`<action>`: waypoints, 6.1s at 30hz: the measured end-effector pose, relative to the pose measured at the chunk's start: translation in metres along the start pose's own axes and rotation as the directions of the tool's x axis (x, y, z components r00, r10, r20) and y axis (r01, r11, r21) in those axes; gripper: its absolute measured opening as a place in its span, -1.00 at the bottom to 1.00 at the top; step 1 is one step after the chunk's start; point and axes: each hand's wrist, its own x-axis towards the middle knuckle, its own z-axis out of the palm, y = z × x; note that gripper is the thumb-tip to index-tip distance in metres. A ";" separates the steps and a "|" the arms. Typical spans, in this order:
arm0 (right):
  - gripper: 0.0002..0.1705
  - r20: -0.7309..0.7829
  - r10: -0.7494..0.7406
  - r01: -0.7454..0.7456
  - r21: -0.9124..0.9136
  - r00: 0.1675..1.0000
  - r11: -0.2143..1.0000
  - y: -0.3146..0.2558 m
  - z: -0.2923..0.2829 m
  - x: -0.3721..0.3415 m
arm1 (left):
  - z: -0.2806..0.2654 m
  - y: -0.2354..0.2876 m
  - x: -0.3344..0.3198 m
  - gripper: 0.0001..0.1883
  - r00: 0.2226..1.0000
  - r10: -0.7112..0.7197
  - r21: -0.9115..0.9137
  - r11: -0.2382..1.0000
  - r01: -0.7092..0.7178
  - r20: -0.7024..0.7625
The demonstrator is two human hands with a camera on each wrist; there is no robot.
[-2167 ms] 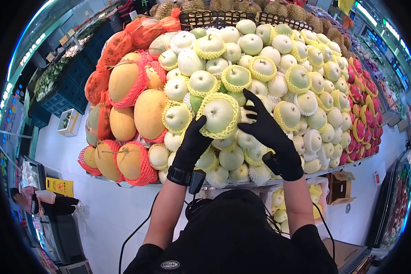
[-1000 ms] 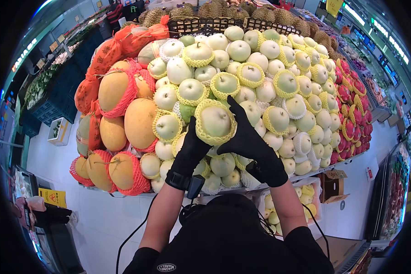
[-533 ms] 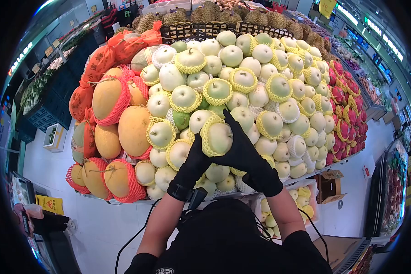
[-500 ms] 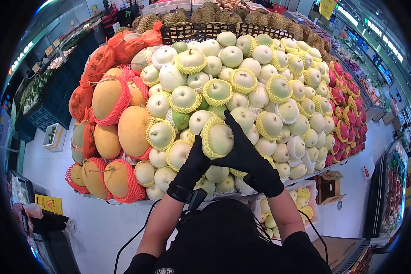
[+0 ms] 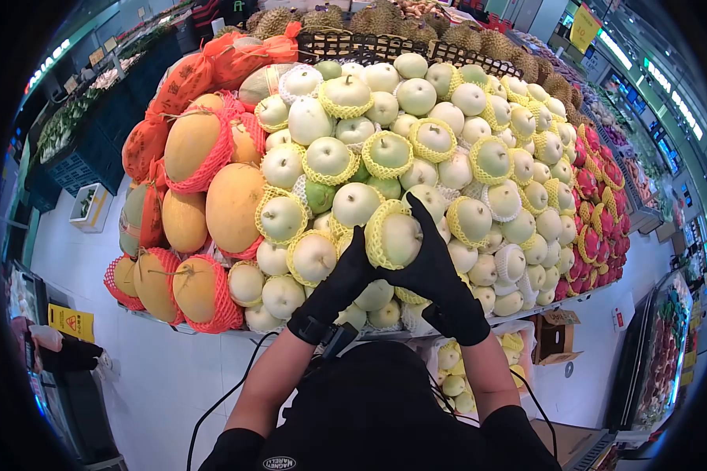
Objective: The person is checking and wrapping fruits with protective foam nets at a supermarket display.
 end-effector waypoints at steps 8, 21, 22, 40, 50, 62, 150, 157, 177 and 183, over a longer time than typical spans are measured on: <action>0.35 -0.037 -0.100 0.098 -0.037 0.994 0.994 -0.004 0.005 0.030 | -0.057 0.028 -0.025 -0.37 0.979 -0.037 -0.420 0.906 -0.052 -0.201; 0.15 0.164 -0.282 0.299 -0.092 0.945 0.950 0.006 0.087 0.078 | -0.138 0.043 -0.064 -0.42 0.866 -0.039 -0.475 0.848 -0.235 -0.498; 0.16 0.176 -0.268 0.292 -0.130 0.947 0.948 0.010 0.093 0.081 | -0.142 0.040 -0.066 -0.44 0.879 -0.025 -0.479 0.845 -0.236 -0.477; 0.38 0.255 -0.258 0.351 -0.457 0.932 0.818 0.030 0.118 0.100 | -0.123 0.031 -0.051 -0.64 0.905 0.023 -0.053 0.997 -0.051 -0.426; 0.50 0.218 -0.232 0.310 -0.467 0.948 0.828 0.018 0.116 0.094 | -0.122 0.024 -0.043 -0.57 0.829 0.290 0.345 0.930 -0.127 -0.478; 0.39 0.254 -0.202 0.319 -0.605 0.946 0.729 -0.002 0.124 0.092 | -0.115 0.020 -0.048 -0.52 0.899 0.255 0.307 0.941 -0.144 -0.358; -0.65 -0.566 0.395 -0.478 0.001 0.724 0.878 0.116 -0.064 -0.261 | -0.015 -0.017 -0.065 -0.71 0.980 0.190 0.396 0.897 -0.196 0.056; -0.71 -0.601 0.467 -0.562 0.036 0.649 0.826 0.140 -0.086 -0.324 | 0.040 -0.043 -0.075 -0.74 0.976 0.122 0.424 0.886 -0.190 0.183; -0.85 -0.570 0.691 -0.653 0.321 0.445 0.686 0.246 -0.111 -0.521 | 0.151 -0.100 -0.101 -0.77 0.977 -0.074 0.488 0.872 -0.034 0.201; -0.86 -0.543 0.640 -0.476 0.429 0.544 0.768 0.275 -0.096 -0.569 | 0.183 -0.114 -0.113 -0.79 0.953 -0.151 0.520 0.854 -0.009 0.264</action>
